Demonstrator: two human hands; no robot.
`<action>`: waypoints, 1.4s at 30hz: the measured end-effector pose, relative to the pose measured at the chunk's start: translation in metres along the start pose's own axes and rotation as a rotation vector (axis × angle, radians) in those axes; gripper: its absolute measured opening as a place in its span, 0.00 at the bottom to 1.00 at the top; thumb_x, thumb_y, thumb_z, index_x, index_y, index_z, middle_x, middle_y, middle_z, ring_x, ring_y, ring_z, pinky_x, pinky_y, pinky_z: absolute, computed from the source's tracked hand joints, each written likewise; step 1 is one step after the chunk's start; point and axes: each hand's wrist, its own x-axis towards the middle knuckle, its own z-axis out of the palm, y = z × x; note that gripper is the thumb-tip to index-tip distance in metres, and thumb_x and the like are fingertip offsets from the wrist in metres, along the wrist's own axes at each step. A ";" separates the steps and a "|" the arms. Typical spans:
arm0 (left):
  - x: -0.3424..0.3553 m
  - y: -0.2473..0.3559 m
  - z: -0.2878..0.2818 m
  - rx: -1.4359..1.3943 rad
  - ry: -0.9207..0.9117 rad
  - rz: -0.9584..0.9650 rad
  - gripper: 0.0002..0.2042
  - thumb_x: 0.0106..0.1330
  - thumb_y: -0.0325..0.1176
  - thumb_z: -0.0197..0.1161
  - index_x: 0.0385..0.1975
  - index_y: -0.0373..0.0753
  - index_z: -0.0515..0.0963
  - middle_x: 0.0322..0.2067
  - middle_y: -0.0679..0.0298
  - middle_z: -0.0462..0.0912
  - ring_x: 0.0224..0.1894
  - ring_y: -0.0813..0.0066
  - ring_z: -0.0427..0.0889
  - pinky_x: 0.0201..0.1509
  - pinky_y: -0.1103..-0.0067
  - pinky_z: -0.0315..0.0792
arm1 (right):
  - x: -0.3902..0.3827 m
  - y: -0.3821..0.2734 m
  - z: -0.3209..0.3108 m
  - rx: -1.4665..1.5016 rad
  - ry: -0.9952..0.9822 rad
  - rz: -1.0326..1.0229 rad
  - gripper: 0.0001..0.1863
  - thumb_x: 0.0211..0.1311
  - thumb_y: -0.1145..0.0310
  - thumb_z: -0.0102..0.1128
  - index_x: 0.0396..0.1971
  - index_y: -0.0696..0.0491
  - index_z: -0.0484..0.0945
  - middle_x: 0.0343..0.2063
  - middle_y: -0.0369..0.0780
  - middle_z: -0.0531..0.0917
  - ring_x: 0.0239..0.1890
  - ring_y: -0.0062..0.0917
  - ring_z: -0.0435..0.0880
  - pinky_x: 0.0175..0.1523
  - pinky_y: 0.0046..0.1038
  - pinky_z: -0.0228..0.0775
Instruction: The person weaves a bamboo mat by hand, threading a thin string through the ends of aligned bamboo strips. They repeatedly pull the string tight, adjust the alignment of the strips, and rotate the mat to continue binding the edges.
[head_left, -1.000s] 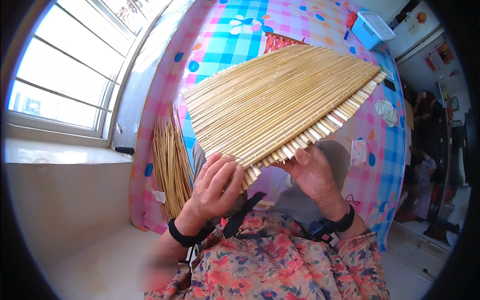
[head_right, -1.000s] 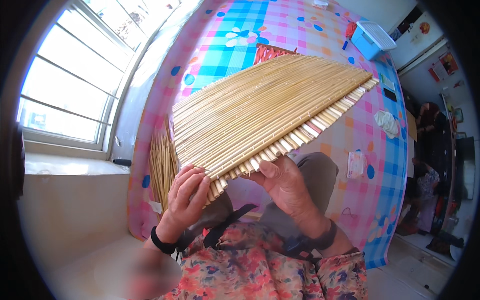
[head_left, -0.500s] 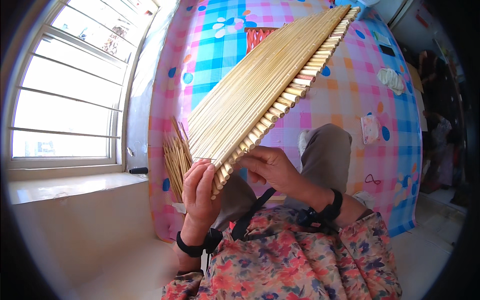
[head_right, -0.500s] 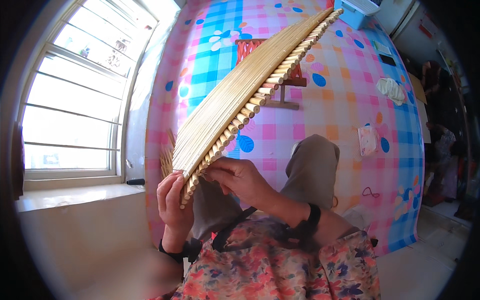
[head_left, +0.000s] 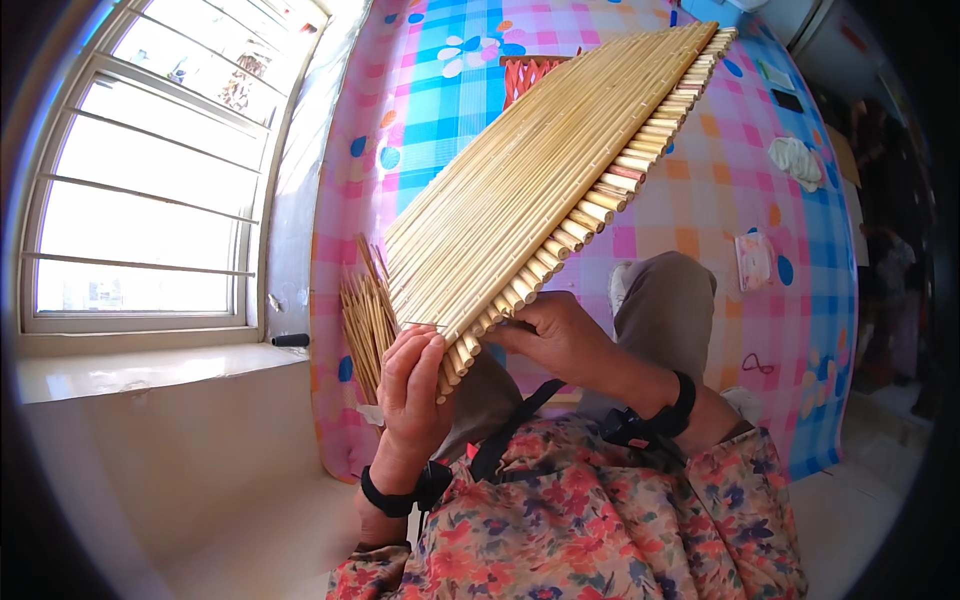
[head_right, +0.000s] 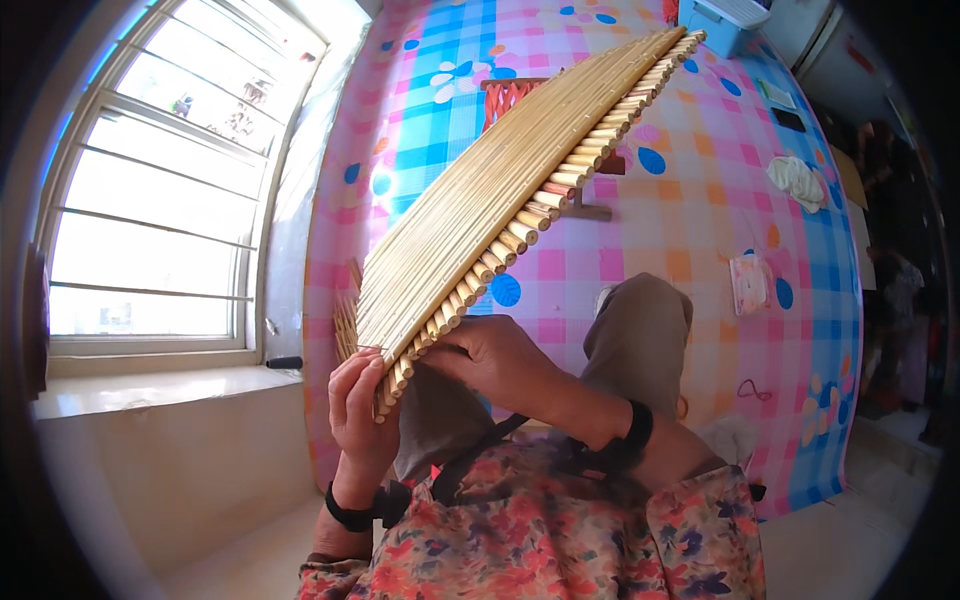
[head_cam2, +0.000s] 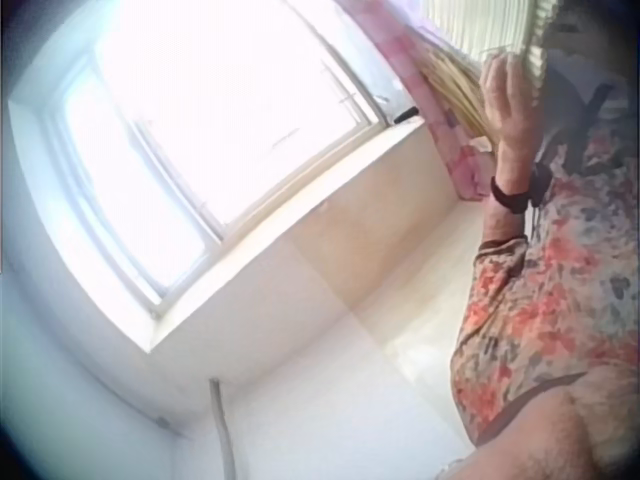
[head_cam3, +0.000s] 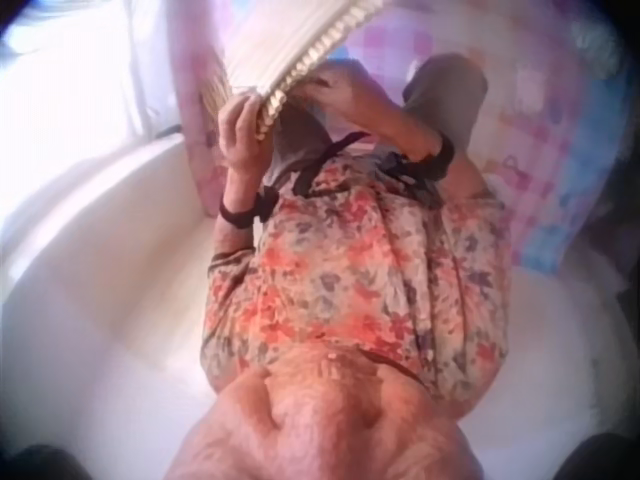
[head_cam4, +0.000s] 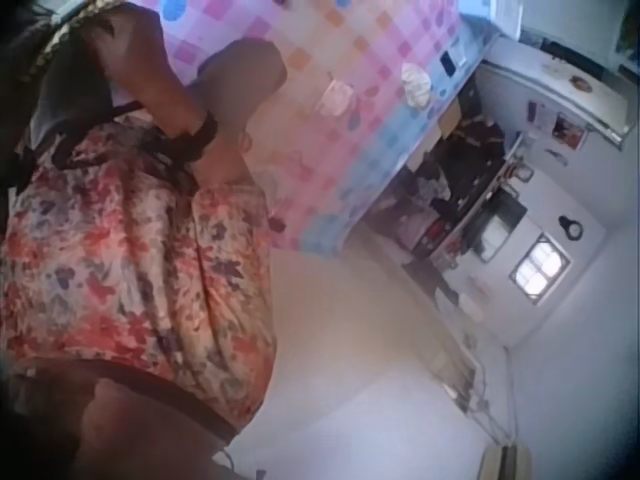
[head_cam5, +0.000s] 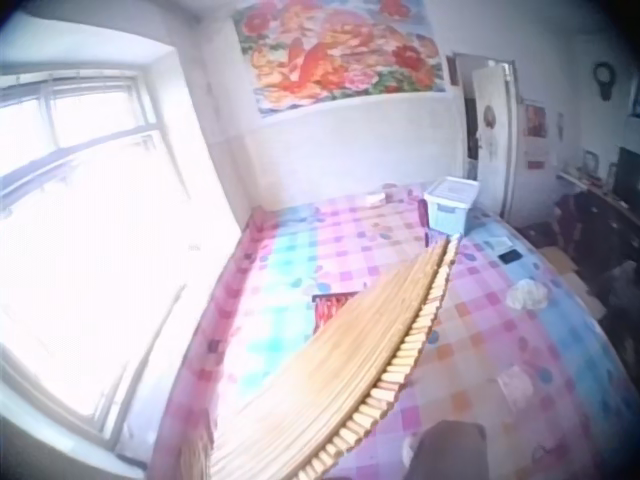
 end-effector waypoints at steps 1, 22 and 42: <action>-0.001 -0.001 0.000 0.008 -0.010 0.011 0.19 0.57 0.19 0.68 0.50 0.33 0.75 0.47 0.55 0.77 0.51 0.55 0.79 0.56 0.65 0.76 | -0.002 0.000 -0.002 -0.046 0.009 -0.038 0.12 0.65 0.66 0.63 0.45 0.56 0.82 0.33 0.47 0.86 0.33 0.33 0.86 0.39 0.30 0.75; -0.003 0.006 0.009 -0.042 0.063 -0.015 0.17 0.54 0.18 0.66 0.45 0.30 0.79 0.43 0.55 0.80 0.49 0.55 0.82 0.58 0.61 0.76 | -0.021 0.009 -0.024 0.278 -0.042 0.421 0.10 0.70 0.70 0.56 0.47 0.54 0.80 0.22 0.34 0.81 0.19 0.16 0.76 0.25 0.22 0.67; 0.007 0.003 -0.008 -0.008 0.065 -0.151 0.18 0.58 0.21 0.69 0.49 0.33 0.77 0.46 0.53 0.78 0.51 0.56 0.80 0.57 0.67 0.76 | 0.002 0.000 0.005 0.221 0.187 -0.135 0.08 0.61 0.74 0.63 0.40 0.56 0.81 0.37 0.42 0.83 0.40 0.34 0.84 0.46 0.31 0.75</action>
